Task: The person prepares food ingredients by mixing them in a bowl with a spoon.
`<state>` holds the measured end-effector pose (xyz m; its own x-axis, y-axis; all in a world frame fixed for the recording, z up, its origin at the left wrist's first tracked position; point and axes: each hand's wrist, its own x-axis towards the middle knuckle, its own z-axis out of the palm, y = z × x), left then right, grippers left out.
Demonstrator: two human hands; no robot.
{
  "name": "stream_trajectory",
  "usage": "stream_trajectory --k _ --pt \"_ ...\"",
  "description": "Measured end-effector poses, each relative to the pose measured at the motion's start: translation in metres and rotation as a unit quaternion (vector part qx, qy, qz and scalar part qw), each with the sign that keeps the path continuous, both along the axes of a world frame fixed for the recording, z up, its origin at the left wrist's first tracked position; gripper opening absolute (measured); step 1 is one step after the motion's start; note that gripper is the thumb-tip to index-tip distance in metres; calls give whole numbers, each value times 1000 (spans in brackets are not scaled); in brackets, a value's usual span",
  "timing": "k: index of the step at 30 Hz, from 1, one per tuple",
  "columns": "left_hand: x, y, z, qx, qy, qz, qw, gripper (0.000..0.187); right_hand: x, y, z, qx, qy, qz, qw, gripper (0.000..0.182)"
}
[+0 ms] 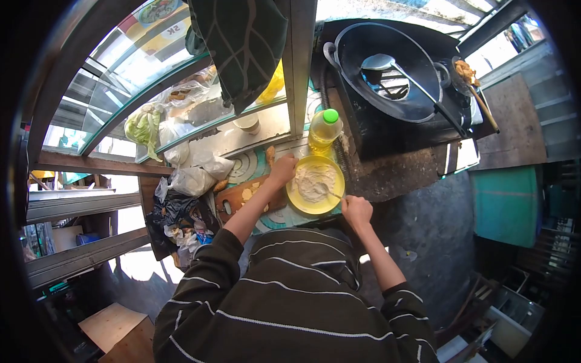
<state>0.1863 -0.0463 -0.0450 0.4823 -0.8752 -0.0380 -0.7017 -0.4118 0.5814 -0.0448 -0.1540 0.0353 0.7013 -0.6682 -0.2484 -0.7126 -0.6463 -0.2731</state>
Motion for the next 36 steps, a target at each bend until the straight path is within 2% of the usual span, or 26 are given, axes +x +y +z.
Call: stream_trajectory --k 3,5,9,12,15,16,19,22,23,27,31,34,36 --pt "-3 -4 1 16 -8 3 1000 12 24 12 -13 35 -42 -53 997 28" --pt "-4 -2 1 2 -21 8 1000 11 29 30 -19 100 -14 -53 993 28" --pt "-2 -2 -1 0 -24 -2 1000 10 0 13 5 86 76 35 993 24" --pt "-2 -1 -4 -16 -6 7 1000 9 1 -11 0 42 34 -10 998 24" --pt "-3 -1 -4 -18 -1 8 1000 9 24 13 -12 40 -20 -32 998 26" --pt "-2 -1 -3 -21 -4 6 1000 9 26 25 -12 60 -46 -9 997 26" --pt "-2 -1 -1 -28 -9 -1 1000 10 0 33 -6 54 25 60 996 25" --pt "-2 2 -2 -29 -11 9 999 9 -17 -7 8 7 34 47 998 23" --pt "-4 2 -4 -30 -6 19 999 9 -13 -15 8 3 30 11 999 24" --pt "-4 1 2 -30 -7 8 999 11 17 2 -17 41 -17 -55 997 27" --pt "-2 1 4 -22 -7 9 1000 11 6 29 -4 101 45 32 993 26" --pt "-3 3 1 -45 2 12 999 9 -6 -7 14 69 108 6 992 25" --pt "-2 5 0 -62 13 13 998 9 3 -20 20 71 78 -38 994 25"
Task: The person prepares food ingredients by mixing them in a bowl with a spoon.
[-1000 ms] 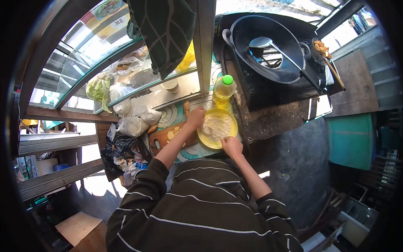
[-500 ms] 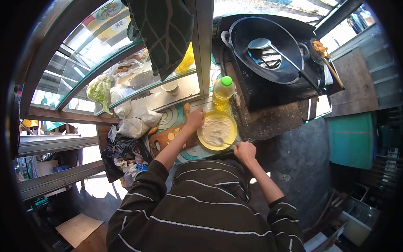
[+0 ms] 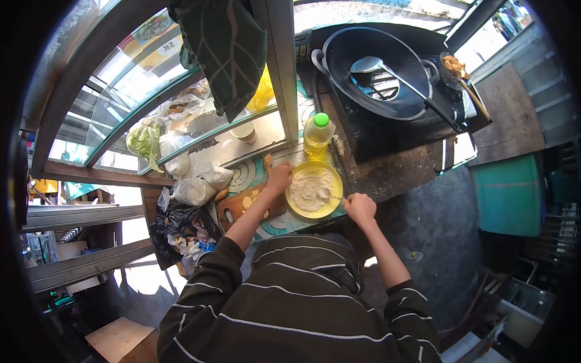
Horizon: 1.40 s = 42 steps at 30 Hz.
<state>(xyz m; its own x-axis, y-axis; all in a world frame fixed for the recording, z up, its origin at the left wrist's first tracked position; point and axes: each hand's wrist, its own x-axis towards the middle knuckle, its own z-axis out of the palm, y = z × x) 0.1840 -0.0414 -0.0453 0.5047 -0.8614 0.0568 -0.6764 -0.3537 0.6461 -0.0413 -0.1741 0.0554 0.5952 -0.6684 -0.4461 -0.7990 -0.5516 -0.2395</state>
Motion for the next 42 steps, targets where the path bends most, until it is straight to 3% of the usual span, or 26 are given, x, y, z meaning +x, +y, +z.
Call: stream_trajectory --k 8,11,16,18,20,22,24,25,27,30,31,33,34,37,42 --pt "8 0 -4 -29 51 0 998 16 29 54 -26 71 -42 -9 997 28" --pt "6 1 2 -20 55 5 998 12 -1 37 -16 -12 -11 73 997 27" --pt "3 2 4 -19 35 10 999 13 -6 10 -11 -88 -77 -20 993 23" --pt "2 7 9 -25 34 21 999 13 -4 18 -23 -67 -96 -37 992 22" --pt "1 10 21 -115 72 216 967 16 -8 29 -25 -30 -126 -58 990 23" --pt "13 18 32 -161 -58 351 921 31 -18 38 -18 -10 -140 -101 985 25" --pt "35 19 34 -167 -102 471 860 58 -27 42 -19 1 -137 -125 983 26" --pt "49 21 32 -167 -102 469 861 58 -30 45 -21 9 -159 -139 977 27" --pt "76 19 28 -179 -107 452 868 85 -31 46 -23 17 -182 -152 971 27" --pt "103 13 17 -163 -67 424 888 95 -28 47 -20 37 -185 -160 969 28" --pt "112 12 11 -166 -67 421 889 95 -28 47 -22 38 -185 -164 968 28" --pt "122 10 5 -166 -66 389 904 73 -30 48 -26 38 -186 -170 967 27" --pt "122 8 3 -224 -24 392 892 65 -31 48 -28 39 -184 -172 967 27" --pt "114 18 7 -195 39 350 916 80 -33 53 -29 50 -181 -177 966 27" --pt "70 35 38 -178 -67 256 948 67 -36 57 -35 73 -174 -179 966 27"
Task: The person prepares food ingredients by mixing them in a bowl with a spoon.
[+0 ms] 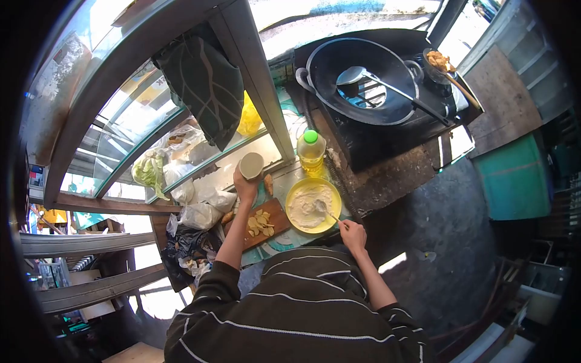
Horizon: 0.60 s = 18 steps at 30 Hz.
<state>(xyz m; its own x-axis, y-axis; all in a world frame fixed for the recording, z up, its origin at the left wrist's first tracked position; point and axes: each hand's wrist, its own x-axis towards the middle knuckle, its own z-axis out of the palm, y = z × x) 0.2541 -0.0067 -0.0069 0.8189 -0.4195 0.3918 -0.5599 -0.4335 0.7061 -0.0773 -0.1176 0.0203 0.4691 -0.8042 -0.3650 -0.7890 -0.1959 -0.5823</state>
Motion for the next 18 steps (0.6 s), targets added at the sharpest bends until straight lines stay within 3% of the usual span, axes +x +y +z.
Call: stream_trajectory --k 8,18 --pt "-64 20 28 92 -24 -193 977 59 -5 -8 -3 -36 -20 -4 999 26" --pt "-93 23 28 190 -82 -234 950 57 -9 -5 -5 -37 -7 -1 999 27"
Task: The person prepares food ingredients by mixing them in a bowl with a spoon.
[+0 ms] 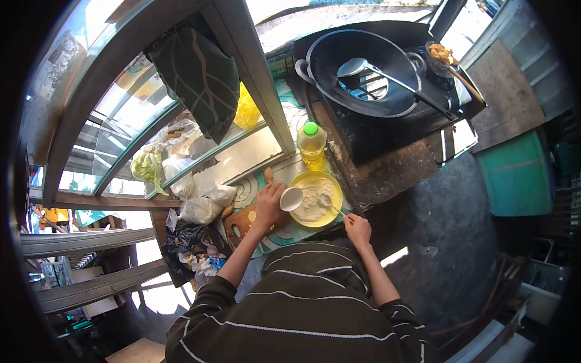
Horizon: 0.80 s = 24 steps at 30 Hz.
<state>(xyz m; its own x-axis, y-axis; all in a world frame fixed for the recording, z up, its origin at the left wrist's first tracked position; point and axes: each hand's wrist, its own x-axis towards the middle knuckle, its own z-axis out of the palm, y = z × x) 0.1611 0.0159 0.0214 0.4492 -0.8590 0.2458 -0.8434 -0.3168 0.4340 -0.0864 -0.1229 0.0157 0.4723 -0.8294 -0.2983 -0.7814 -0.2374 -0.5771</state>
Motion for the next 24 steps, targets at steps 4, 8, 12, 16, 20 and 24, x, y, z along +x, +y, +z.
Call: stream_trajectory --k 4,8,12,16,20,24 --pt "-4 1 2 21 -5 -8 1000 57 -1 1 1 28 20 -3 999 27" --pt "-5 2 2 30 -20 -12 999 57 -3 2 0 28 19 -2 999 27" --pt "-7 0 6 19 -18 -4 1000 46 -3 3 1 25 16 -2 1000 27" --pt "-7 0 6 16 -13 1 1000 51 -3 4 0 9 1 2 1000 27" --pt "-6 -1 5 21 -30 0 999 55 -5 5 -1 7 0 -2 1000 27" --pt "-7 -2 6 23 -32 4 999 55 -5 4 1 31 15 2 999 27"
